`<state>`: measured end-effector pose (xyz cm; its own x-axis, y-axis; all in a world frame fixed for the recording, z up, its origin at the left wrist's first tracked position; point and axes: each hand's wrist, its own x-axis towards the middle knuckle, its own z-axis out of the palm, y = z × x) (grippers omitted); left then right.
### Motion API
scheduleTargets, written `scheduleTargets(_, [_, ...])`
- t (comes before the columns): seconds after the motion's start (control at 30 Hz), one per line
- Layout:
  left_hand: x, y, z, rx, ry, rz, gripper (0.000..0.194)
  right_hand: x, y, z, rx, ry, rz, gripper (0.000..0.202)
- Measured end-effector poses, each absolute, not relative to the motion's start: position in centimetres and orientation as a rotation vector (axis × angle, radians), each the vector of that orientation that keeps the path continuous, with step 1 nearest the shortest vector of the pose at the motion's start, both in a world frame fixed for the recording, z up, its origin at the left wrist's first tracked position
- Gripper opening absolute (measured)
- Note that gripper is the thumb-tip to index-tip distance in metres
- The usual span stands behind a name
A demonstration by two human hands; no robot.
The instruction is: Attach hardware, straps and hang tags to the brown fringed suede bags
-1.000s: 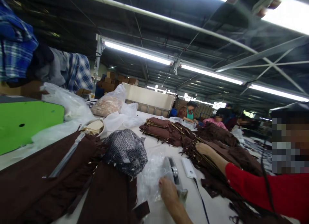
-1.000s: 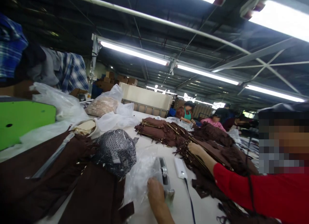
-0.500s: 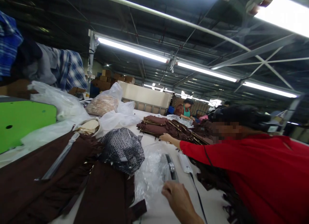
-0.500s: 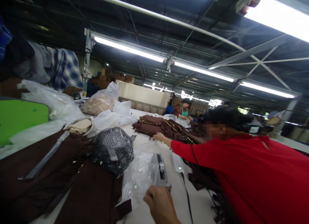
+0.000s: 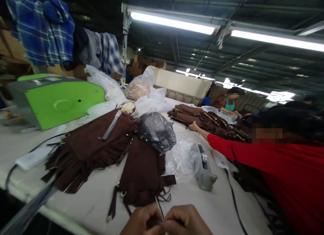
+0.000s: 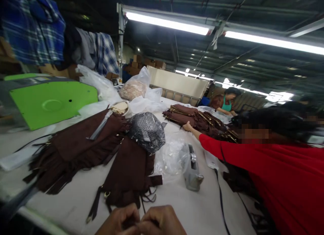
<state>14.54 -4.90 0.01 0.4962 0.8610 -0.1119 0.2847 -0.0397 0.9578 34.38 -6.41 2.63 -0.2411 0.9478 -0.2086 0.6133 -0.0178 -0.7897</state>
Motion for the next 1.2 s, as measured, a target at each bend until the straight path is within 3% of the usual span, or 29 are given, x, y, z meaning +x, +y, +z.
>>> scheduleTargets(0.3, [11.0,-7.6,-0.3,1.437,1.184,0.613,0.005,29.3,-6.4,1.0,-1.421,-1.649,1.387,0.014])
scheduleTargets(0.47, [8.5,-8.1,-0.2,1.394,1.233,0.698,0.009,28.1,-5.9,1.1,-1.360,-1.592,1.560,0.025])
scheduleTargets(0.53, [7.8,-8.2,-0.3,1.364,1.232,0.721,0.013,27.3,-5.8,1.4,-1.369,-1.591,1.599,0.018])
scheduleTargets(0.8, [5.8,-8.2,-0.4,1.306,1.112,0.859,0.037,23.7,-5.3,1.2,-1.469,-1.611,1.519,0.012])
scheduleTargets(0.97, [5.3,-7.9,0.0,1.272,1.164,0.858,0.037,23.2,-4.8,1.0,-1.404,-1.589,1.580,0.023])
scheduleTargets(1.2, [5.1,-8.3,-0.6,1.312,1.203,0.862,0.040,22.9,-4.6,1.5,-1.371,-1.582,1.587,0.017])
